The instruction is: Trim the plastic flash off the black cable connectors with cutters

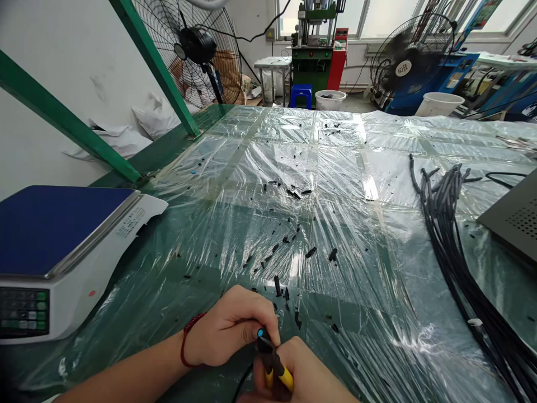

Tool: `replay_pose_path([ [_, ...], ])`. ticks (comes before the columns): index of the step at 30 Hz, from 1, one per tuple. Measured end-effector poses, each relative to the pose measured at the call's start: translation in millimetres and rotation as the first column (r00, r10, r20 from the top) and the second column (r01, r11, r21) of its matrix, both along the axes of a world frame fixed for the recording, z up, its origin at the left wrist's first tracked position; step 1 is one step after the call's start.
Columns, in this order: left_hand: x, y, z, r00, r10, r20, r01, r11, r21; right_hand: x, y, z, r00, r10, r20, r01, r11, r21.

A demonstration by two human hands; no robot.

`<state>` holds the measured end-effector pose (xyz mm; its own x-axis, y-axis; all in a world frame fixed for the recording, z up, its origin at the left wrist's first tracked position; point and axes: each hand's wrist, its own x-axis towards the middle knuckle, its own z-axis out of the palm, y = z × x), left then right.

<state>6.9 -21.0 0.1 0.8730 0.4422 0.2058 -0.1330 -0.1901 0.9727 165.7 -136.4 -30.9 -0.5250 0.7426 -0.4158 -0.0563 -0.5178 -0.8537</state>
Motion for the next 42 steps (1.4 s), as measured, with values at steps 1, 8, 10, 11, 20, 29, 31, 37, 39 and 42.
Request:
replay_pose_path([
  [1,0,0,-0.8,1.0,-0.002,-0.005,0.002,1.0,-0.001,-1,1,0.9,1.0,-0.001,-0.004,0.001,1.0,-0.002],
  [8,2,10,-5.4,0.999,-0.039,-0.01,0.038,0.998,-0.045,-5,-1,3.6,0.992,-0.114,-0.054,0.107,0.986,-0.128],
  [10,5,11,-5.4,0.998,-0.061,0.014,0.063,0.992,-0.112,-8,-3,0.3,0.977,-0.197,-0.085,0.182,0.971,-0.158],
  [11,6,11,-5.1,0.997,-0.078,0.027,0.081,0.981,-0.174,-9,-3,-1.9,0.965,-0.234,-0.121,0.213,0.964,-0.161],
  [20,10,-8,0.4,0.98,-0.192,-0.06,0.147,0.886,-0.439,-22,2,-11.7,0.861,-0.438,-0.258,0.399,0.897,-0.193],
  [29,20,-17,-15.5,0.999,-0.027,-0.02,0.011,0.828,-0.561,-29,10,-4.1,0.803,-0.524,-0.285,0.436,0.842,-0.319],
  [31,22,-17,-18.8,1.0,-0.011,-0.022,-0.004,0.812,-0.584,-27,11,-5.1,0.786,-0.545,-0.291,0.449,0.827,-0.338],
  [37,25,-13,-29.3,0.991,0.096,-0.094,-0.134,0.748,-0.65,-30,11,-7.2,0.728,-0.6,-0.333,0.508,0.797,-0.326],
  [39,24,-9,-32.1,0.974,0.18,-0.134,-0.224,0.737,-0.638,-30,11,-4.7,0.728,-0.587,-0.354,0.5,0.808,-0.313],
  [42,21,-3,-34.4,0.962,0.235,-0.142,-0.271,0.732,-0.625,-26,12,2.4,0.728,-0.568,-0.385,0.485,0.823,-0.296],
])
